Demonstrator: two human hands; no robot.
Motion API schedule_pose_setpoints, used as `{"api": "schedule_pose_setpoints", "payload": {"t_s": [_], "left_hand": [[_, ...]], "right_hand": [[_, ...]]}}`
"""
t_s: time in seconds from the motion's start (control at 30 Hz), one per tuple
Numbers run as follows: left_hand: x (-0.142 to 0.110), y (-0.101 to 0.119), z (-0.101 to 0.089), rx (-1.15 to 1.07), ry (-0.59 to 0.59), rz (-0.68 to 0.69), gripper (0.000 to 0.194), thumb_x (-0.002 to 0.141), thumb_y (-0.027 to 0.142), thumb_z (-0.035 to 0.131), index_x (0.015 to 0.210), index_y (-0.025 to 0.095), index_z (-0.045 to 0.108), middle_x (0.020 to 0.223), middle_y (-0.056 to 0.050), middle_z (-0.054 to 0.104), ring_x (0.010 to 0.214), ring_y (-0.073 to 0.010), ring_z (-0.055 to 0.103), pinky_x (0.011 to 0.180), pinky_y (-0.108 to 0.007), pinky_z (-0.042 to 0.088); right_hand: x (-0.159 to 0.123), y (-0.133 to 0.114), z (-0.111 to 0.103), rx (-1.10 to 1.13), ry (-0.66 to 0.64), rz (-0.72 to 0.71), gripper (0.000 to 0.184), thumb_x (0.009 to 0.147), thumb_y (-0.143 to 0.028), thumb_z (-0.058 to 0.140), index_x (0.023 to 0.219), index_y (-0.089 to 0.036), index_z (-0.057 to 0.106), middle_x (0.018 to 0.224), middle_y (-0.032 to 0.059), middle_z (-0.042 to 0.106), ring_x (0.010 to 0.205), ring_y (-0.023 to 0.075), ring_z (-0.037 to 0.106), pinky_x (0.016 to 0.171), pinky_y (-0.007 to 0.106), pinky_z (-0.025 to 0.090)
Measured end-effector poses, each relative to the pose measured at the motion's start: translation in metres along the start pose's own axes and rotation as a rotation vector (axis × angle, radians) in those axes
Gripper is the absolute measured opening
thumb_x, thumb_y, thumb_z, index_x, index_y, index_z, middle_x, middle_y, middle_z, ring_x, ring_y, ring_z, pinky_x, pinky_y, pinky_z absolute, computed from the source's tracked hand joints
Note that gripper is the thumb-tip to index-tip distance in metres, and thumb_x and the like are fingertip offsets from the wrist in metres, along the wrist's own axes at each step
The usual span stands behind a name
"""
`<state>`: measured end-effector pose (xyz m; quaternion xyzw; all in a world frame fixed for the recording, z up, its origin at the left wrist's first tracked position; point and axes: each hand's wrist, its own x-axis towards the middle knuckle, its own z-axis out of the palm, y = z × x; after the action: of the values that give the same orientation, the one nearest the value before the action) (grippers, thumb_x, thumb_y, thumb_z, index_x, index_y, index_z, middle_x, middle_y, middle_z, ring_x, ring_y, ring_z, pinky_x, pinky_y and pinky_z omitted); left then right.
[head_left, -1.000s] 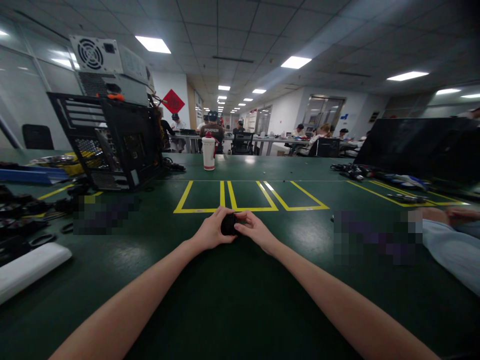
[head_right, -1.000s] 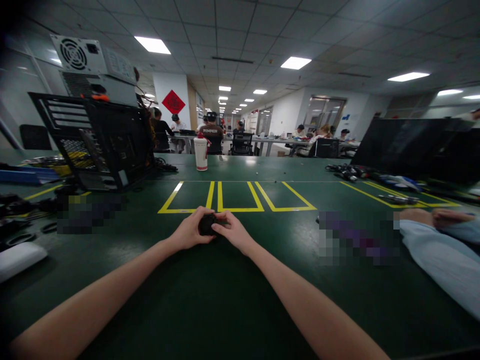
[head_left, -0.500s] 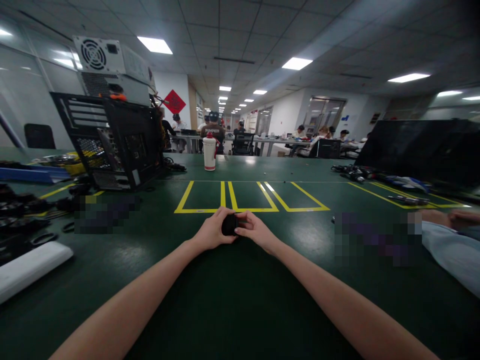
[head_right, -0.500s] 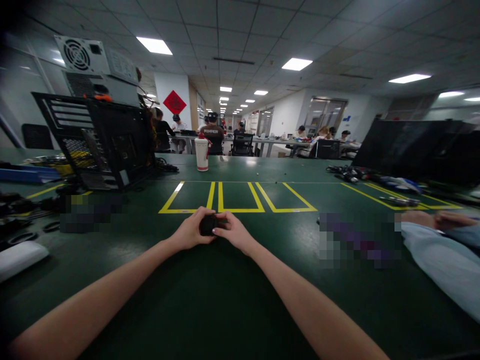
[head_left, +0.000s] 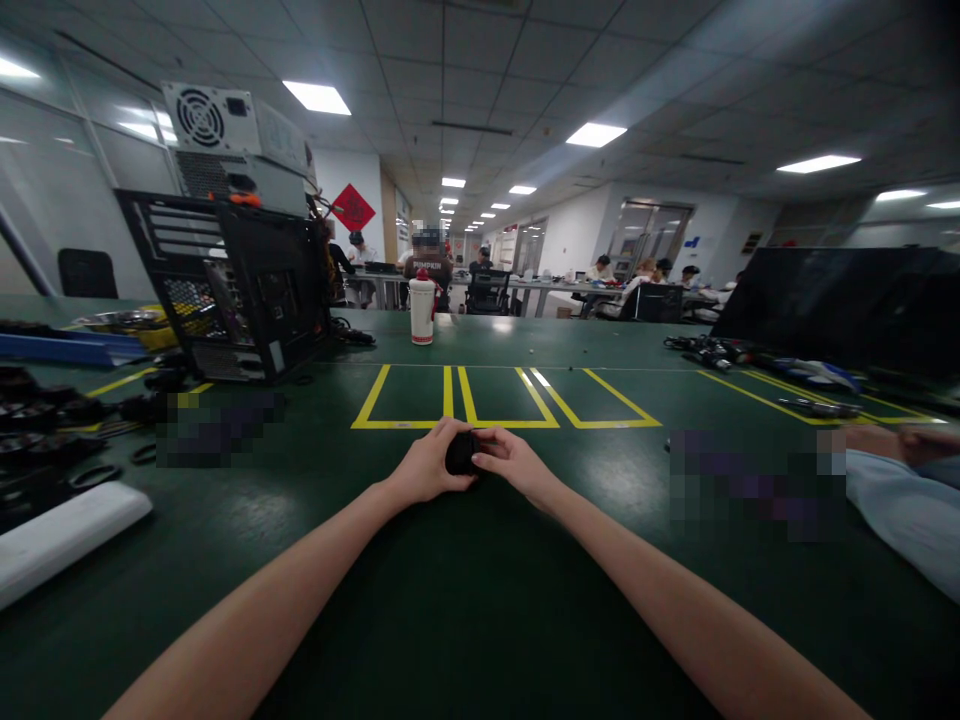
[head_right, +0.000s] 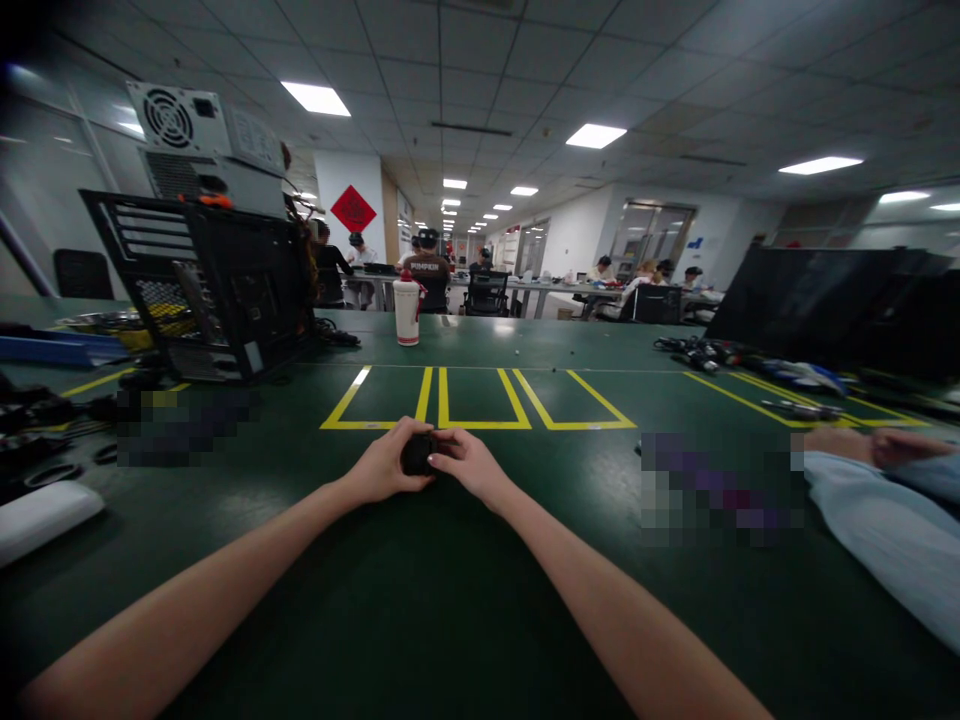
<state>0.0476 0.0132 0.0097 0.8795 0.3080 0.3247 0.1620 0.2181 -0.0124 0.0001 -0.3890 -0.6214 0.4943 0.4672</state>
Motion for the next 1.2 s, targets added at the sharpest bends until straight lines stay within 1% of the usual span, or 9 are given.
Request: {"api": "schedule_pose_setpoints", "payload": {"t_s": [0.1,0.23,0.33,0.4,0.53,0.67,0.93,1.1,1.2], "left_hand": [[-0.0001,0.0004,-0.0006,-0.001,0.002,0.005,0.055,0.06,0.027,0.064,0.108,0.025,0.038,0.1,-0.001,0.045,0.086,-0.0189,0.051,0.071,-0.032,0.044],[0.0003,0.0016,-0.0011,0.01,0.005,0.003,0.055,0.059,0.027,0.065,0.107,0.024,0.039,0.099,-0.002,0.046,0.088,-0.0201,0.051,0.074,-0.033,0.043],[0.0004,0.004,-0.0024,0.01,0.009,0.001,0.054,0.059,0.027,0.065,0.107,0.024,0.039,0.099,-0.002,0.045,0.088,-0.0199,0.051,0.074,-0.034,0.043],[0.0001,0.0055,-0.0035,0.003,0.004,0.004,0.053,0.059,0.028,0.065,0.106,0.024,0.039,0.099,-0.002,0.045,0.087,-0.0195,0.051,0.074,-0.033,0.043],[-0.0003,0.0056,-0.004,0.003,0.008,0.01,0.053,0.059,0.028,0.064,0.106,0.024,0.039,0.098,-0.001,0.045,0.086,-0.0191,0.051,0.073,-0.032,0.043],[-0.0005,0.0045,-0.0035,0.006,0.011,0.013,0.053,0.059,0.028,0.064,0.106,0.024,0.039,0.098,-0.001,0.045,0.086,-0.019,0.051,0.072,-0.032,0.043],[-0.0013,0.0073,-0.006,-0.021,-0.007,-0.003,0.053,0.06,0.028,0.065,0.106,0.025,0.039,0.1,-0.002,0.045,0.087,-0.0195,0.051,0.073,-0.033,0.044],[-0.0013,0.0049,-0.004,-0.021,-0.001,-0.009,0.053,0.059,0.027,0.065,0.105,0.025,0.04,0.099,-0.001,0.045,0.087,-0.0193,0.051,0.073,-0.033,0.044],[-0.0013,0.0034,-0.003,-0.009,-0.002,-0.008,0.053,0.059,0.027,0.065,0.105,0.024,0.04,0.099,-0.001,0.045,0.086,-0.0192,0.051,0.072,-0.033,0.044]], "right_hand": [[-0.0013,0.0034,-0.0005,0.037,-0.017,-0.035,0.036,0.061,-0.019,0.064,0.093,-0.02,0.048,0.102,0.0018,0.053,0.097,0.0173,0.052,0.086,0.035,0.041],[-0.0019,0.0032,0.0012,0.006,0.028,-0.019,0.028,0.065,-0.028,0.061,0.09,-0.02,0.049,0.098,0.0019,0.054,0.089,0.016,0.055,0.083,0.035,0.042],[-0.0007,0.0026,0.0022,-0.028,0.061,-0.015,0.028,0.066,-0.031,0.06,0.089,-0.02,0.05,0.095,0.0021,0.054,0.085,0.0155,0.055,0.081,0.035,0.043],[0.0003,0.0025,0.0021,-0.033,0.067,-0.01,0.03,0.067,-0.032,0.059,0.092,-0.02,0.05,0.098,0.0031,0.053,0.087,0.0159,0.055,0.081,0.036,0.043],[0.0009,0.0013,0.0007,-0.029,0.023,0.019,0.032,0.069,-0.029,0.057,0.098,-0.019,0.049,0.102,0.0048,0.052,0.09,0.0171,0.054,0.082,0.037,0.042],[-0.0015,-0.0002,0.0009,0.009,-0.008,-0.017,0.036,0.061,-0.021,0.065,0.093,-0.02,0.048,0.102,0.0031,0.052,0.097,0.018,0.052,0.086,0.036,0.04],[-0.0004,0.003,0.0025,-0.019,0.059,0.007,0.029,0.066,-0.032,0.059,0.09,-0.019,0.049,0.098,0.0029,0.055,0.088,0.0171,0.055,0.08,0.037,0.044],[0.0017,0.0035,0.0,-0.026,0.03,0.035,0.034,0.067,-0.03,0.058,0.099,-0.019,0.049,0.102,0.0049,0.054,0.093,0.0182,0.053,0.084,0.039,0.041],[0.0007,0.004,-0.0007,-0.018,0.008,-0.003,0.037,0.062,-0.024,0.064,0.095,-0.019,0.049,0.101,0.0039,0.054,0.096,0.0187,0.052,0.086,0.038,0.04]]}}
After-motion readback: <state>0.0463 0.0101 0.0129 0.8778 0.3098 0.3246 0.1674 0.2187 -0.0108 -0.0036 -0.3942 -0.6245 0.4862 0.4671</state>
